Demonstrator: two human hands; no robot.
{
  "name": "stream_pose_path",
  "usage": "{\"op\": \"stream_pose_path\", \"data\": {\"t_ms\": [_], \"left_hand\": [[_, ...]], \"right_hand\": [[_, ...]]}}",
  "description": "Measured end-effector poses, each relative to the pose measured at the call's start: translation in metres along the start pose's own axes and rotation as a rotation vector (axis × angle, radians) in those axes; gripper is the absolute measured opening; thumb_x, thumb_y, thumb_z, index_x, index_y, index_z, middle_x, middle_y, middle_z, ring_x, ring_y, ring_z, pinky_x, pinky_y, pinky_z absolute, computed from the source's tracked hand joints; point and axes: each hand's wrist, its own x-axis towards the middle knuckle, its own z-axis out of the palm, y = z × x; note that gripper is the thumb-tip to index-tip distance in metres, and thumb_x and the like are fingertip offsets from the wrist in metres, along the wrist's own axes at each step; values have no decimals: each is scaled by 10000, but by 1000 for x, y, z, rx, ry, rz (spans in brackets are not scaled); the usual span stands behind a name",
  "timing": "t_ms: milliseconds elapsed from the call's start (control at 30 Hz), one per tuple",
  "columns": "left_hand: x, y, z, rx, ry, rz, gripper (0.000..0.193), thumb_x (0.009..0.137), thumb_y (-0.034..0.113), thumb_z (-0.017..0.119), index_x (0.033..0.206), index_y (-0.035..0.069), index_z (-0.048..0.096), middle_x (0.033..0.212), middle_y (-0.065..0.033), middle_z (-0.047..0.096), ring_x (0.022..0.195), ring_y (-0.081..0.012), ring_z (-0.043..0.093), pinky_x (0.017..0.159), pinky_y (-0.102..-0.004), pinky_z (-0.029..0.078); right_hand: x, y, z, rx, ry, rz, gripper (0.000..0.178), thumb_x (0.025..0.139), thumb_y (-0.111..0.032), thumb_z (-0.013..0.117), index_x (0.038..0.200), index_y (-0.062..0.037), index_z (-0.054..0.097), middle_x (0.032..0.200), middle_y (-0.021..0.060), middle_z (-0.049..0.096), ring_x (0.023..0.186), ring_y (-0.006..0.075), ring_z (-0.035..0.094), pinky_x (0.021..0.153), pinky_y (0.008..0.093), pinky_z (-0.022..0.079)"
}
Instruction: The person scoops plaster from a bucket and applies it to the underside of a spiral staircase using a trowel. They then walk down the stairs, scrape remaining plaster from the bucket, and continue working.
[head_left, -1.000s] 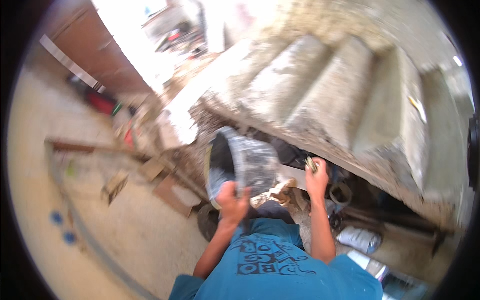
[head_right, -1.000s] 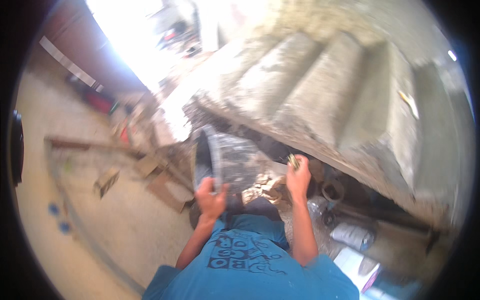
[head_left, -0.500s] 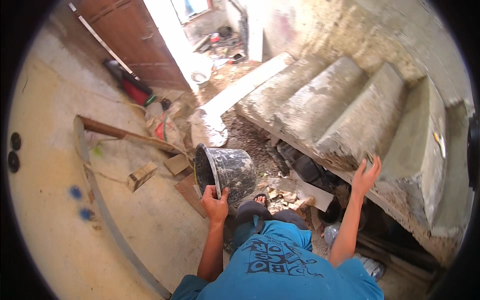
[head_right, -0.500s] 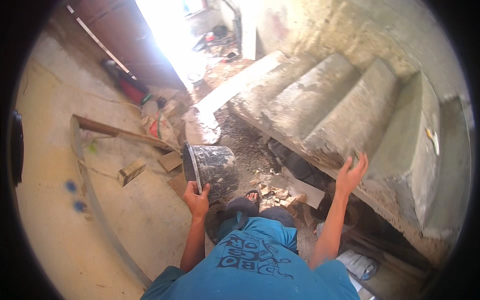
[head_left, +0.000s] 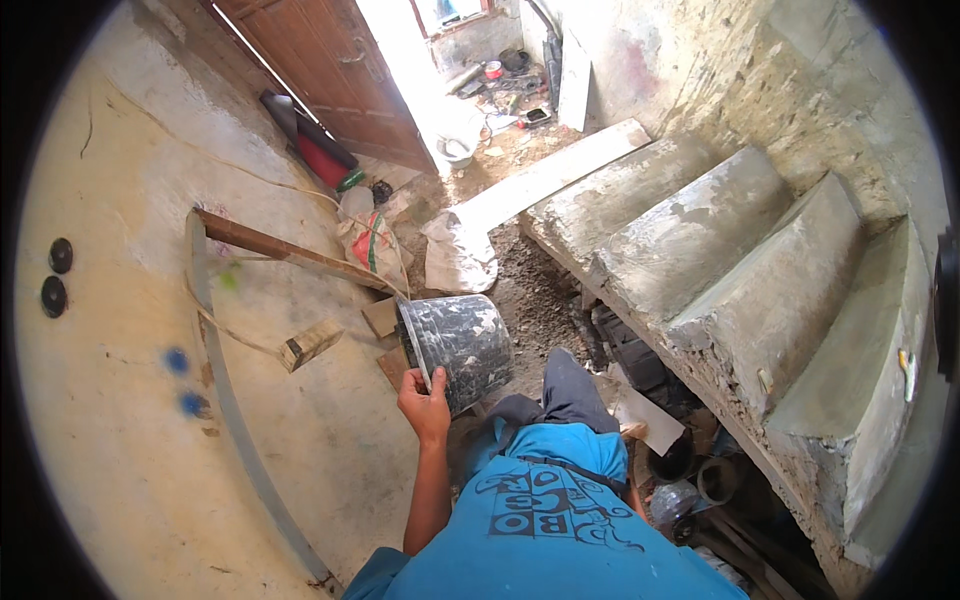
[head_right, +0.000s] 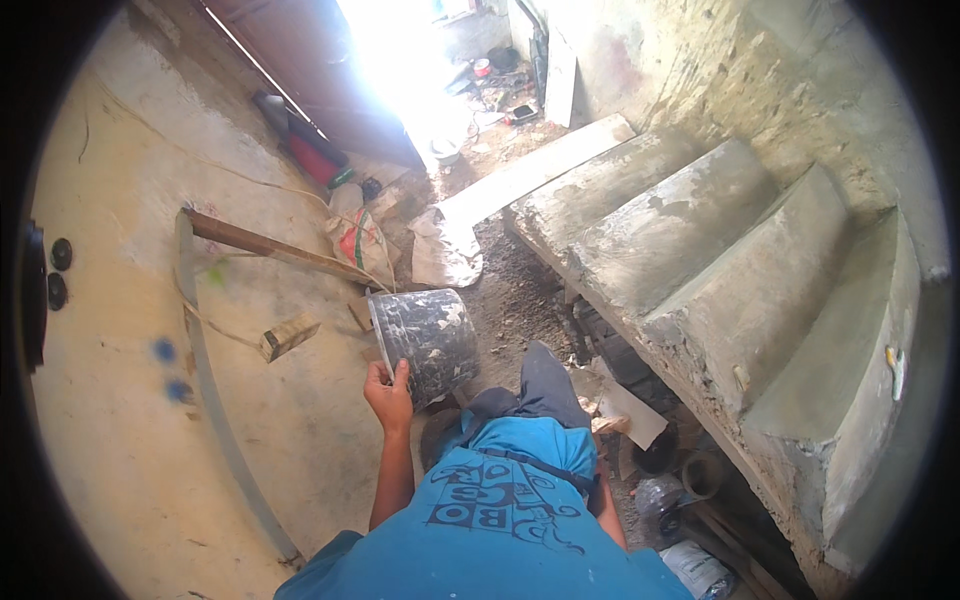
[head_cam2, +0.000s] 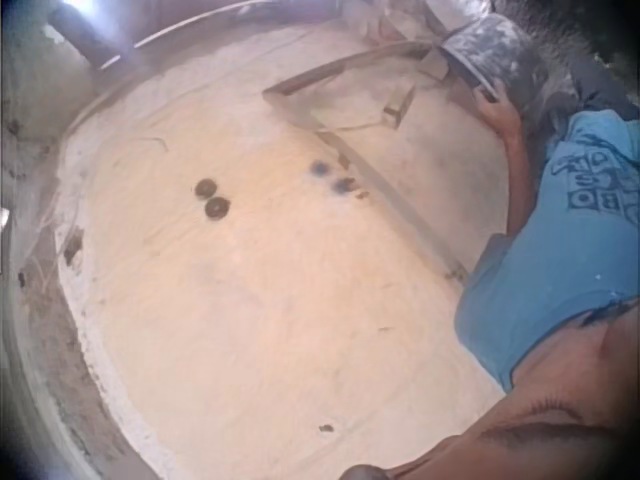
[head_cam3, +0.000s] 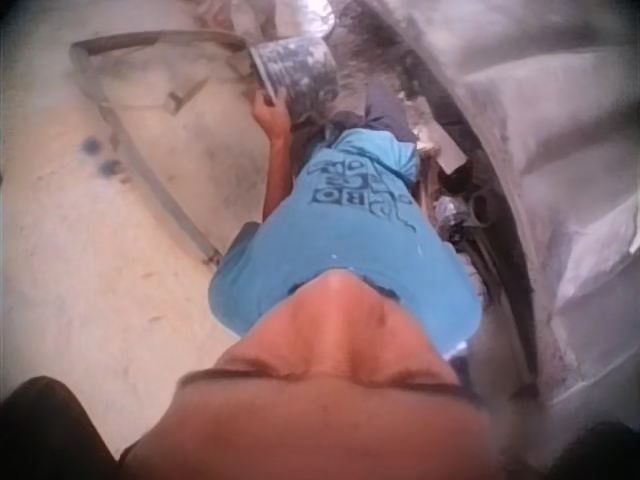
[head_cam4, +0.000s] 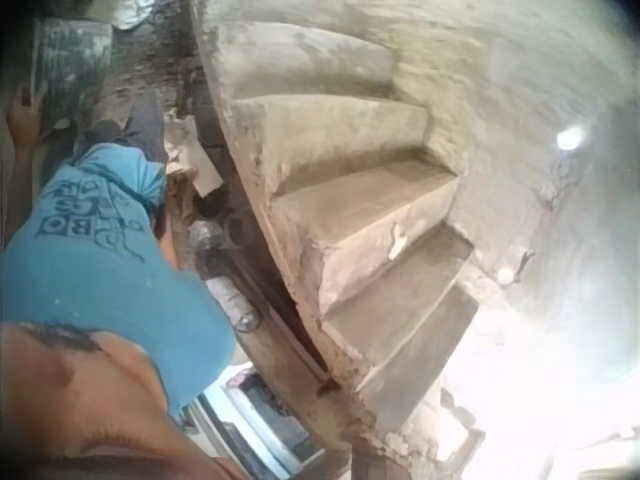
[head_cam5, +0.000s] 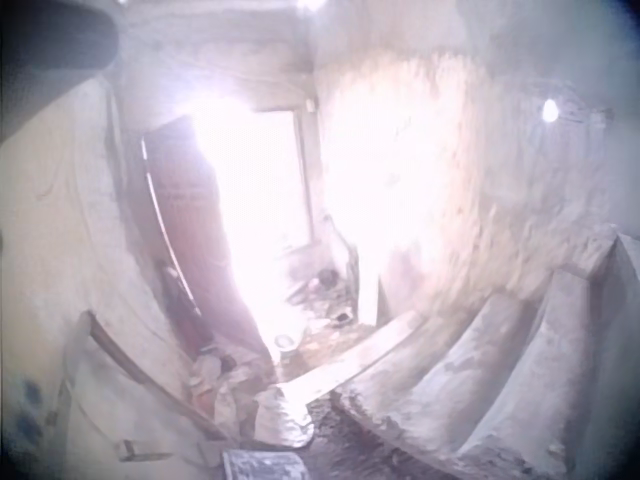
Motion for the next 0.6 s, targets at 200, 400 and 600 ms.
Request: {"op": "stream_pose_path", "data": {"t_ms": [200, 400, 600], "left_hand": [[39, 17, 14, 69, 96, 75, 242, 984, 183, 759, 859, 23, 628, 743, 32, 596, 654, -66, 479, 591, -274, 403], [112, 22, 60, 229, 135, 64, 276, 985, 209, 753, 825, 9, 651, 694, 31, 577, 639, -70, 458, 587, -277, 395], [207, 50, 110, 314, 222, -41, 311, 986, 243, 749, 871, -36, 677, 685, -8, 614, 649, -102, 507, 599, -323, 436]], "right_hand": [[-12, -109, 7, 80, -12, -40, 904, 1015, -729, 446, 1368, 87, 613, 1290, 318, 676, 1183, 399, 681, 1025, 475, 520], [32, -228, 15, 78, -78, -85, 927, 1015, -744, 428, 1368, 93, 613, 1299, 307, 678, 1186, 386, 680, 1027, 476, 519], [65, -371, 21, 50, -157, -129, 949, 1015, -759, 409, 1367, 99, 612, 1308, 296, 681, 1190, 373, 679, 1030, 477, 518]]}}
